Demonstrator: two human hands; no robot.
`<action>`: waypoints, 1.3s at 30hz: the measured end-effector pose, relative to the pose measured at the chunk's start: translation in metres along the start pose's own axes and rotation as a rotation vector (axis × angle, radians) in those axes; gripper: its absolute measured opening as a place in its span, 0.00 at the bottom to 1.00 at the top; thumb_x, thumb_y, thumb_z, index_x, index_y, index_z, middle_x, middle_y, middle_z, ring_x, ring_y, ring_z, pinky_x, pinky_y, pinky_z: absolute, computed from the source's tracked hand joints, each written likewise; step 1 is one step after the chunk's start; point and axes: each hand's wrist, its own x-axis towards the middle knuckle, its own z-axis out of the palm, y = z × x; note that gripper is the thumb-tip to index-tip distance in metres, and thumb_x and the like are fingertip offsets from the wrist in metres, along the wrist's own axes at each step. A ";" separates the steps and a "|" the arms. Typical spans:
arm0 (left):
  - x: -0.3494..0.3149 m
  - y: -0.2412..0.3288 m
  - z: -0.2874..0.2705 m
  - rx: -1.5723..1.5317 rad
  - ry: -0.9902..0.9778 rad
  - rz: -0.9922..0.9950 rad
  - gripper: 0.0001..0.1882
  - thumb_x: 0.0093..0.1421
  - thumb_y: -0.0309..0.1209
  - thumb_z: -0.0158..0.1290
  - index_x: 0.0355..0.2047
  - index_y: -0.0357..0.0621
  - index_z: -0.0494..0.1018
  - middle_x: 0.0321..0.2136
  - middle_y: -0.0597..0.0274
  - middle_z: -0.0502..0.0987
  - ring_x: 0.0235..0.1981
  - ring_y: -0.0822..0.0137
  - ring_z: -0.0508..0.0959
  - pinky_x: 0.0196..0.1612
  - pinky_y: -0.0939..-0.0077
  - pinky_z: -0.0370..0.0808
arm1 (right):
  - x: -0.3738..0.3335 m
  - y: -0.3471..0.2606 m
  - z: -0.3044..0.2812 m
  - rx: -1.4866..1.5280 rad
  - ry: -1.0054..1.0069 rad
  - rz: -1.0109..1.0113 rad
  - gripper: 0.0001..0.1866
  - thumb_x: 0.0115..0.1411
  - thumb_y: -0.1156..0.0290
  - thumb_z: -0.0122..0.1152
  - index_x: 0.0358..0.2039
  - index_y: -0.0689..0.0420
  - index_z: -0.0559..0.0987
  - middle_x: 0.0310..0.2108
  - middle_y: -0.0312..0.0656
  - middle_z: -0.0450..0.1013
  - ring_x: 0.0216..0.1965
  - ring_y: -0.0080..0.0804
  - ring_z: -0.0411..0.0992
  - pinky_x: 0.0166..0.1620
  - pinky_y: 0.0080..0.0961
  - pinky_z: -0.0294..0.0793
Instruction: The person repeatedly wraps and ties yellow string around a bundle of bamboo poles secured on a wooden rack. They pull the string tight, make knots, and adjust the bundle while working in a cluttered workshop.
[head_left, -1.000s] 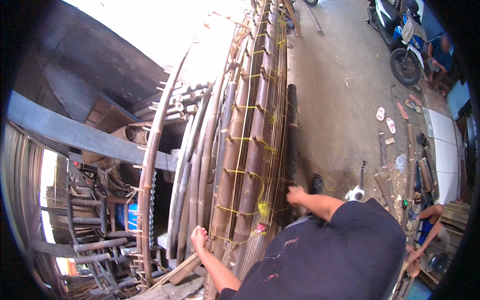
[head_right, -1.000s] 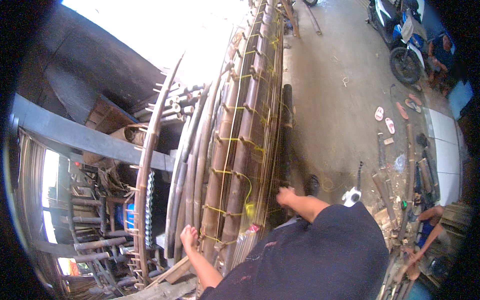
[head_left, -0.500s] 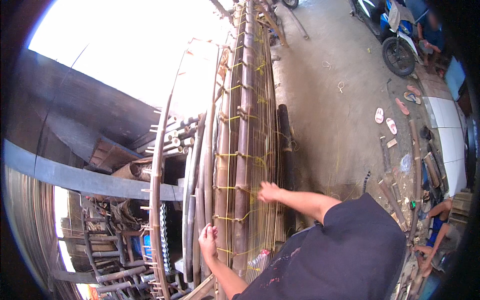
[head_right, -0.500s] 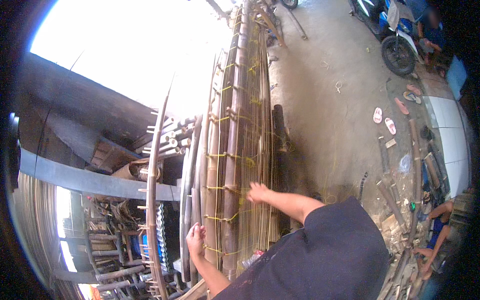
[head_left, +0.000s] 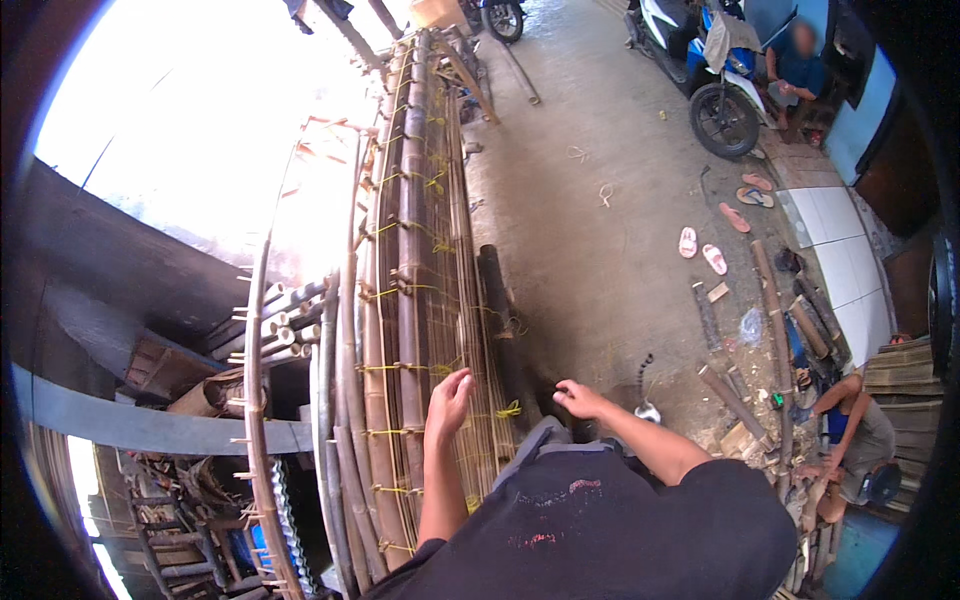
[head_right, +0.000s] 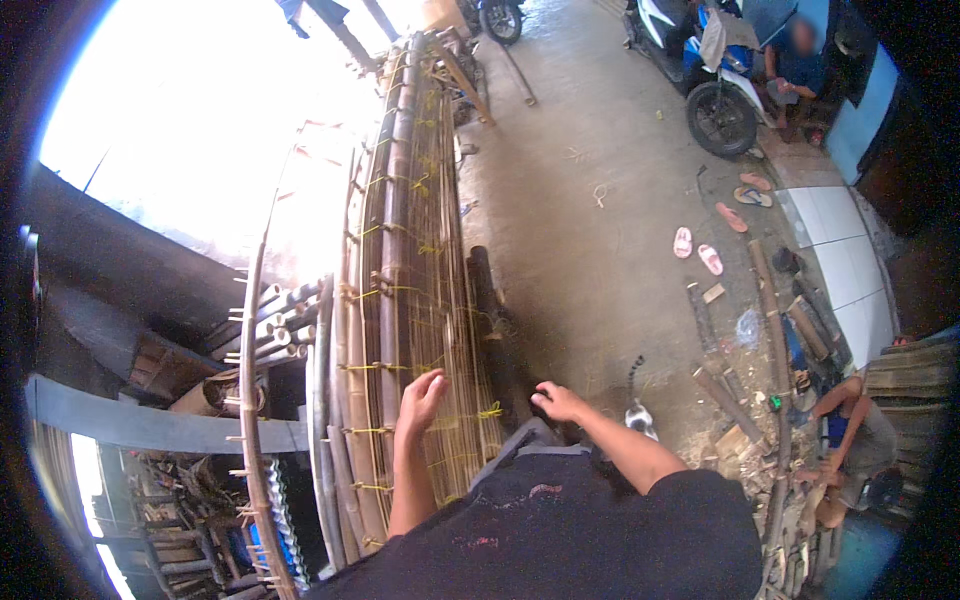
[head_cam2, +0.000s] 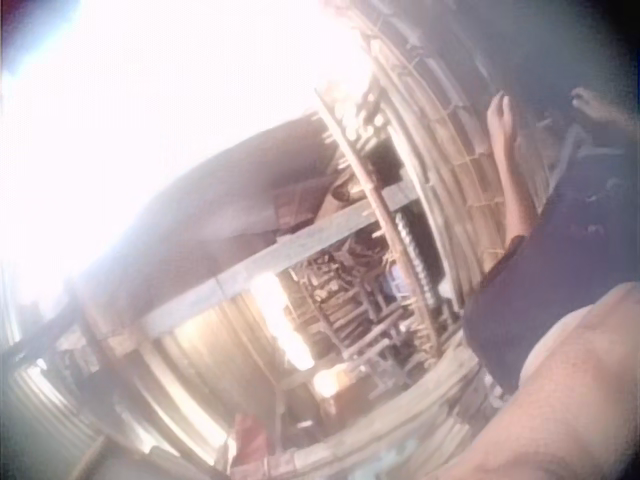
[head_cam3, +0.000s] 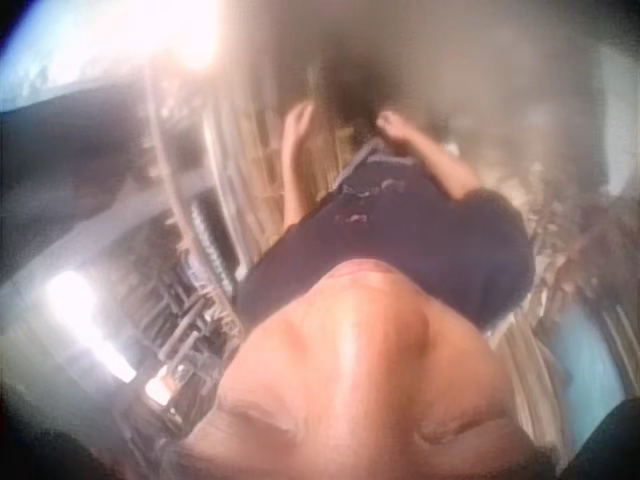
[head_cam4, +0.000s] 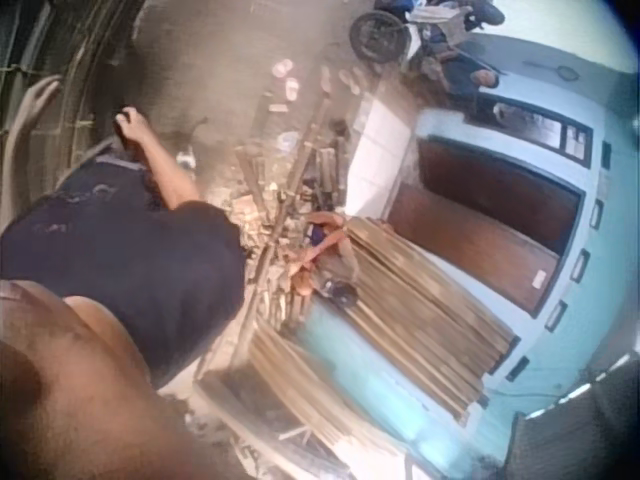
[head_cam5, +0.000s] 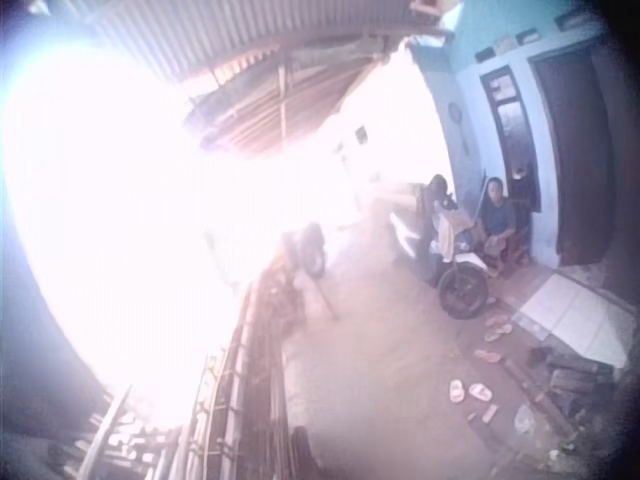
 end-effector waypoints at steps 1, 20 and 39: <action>0.018 0.012 0.011 -0.032 -0.023 0.002 0.21 0.68 0.37 0.50 0.54 0.32 0.72 0.40 0.55 0.81 0.42 0.68 0.79 0.48 0.73 0.74 | 0.005 0.007 -0.009 0.123 0.118 0.052 0.28 0.65 0.50 0.55 0.56 0.58 0.71 0.47 0.54 0.76 0.49 0.46 0.75 0.54 0.40 0.72; 0.523 0.049 0.023 -0.584 0.304 -0.272 0.33 0.63 0.36 0.55 0.63 0.40 0.56 0.32 0.62 0.71 0.20 0.74 0.66 0.20 0.77 0.65 | 0.138 0.094 -0.121 0.420 0.514 0.579 0.14 0.67 0.63 0.55 0.42 0.61 0.78 0.31 0.39 0.77 0.28 0.25 0.74 0.33 0.25 0.75; 0.653 0.012 0.051 -0.404 0.877 -0.159 0.15 0.65 0.34 0.53 0.41 0.30 0.75 0.38 0.53 0.78 0.38 0.60 0.75 0.45 0.67 0.70 | 0.279 0.043 -0.315 0.217 0.590 0.750 0.22 0.59 0.53 0.58 0.42 0.60 0.82 0.33 0.46 0.81 0.35 0.39 0.78 0.42 0.35 0.76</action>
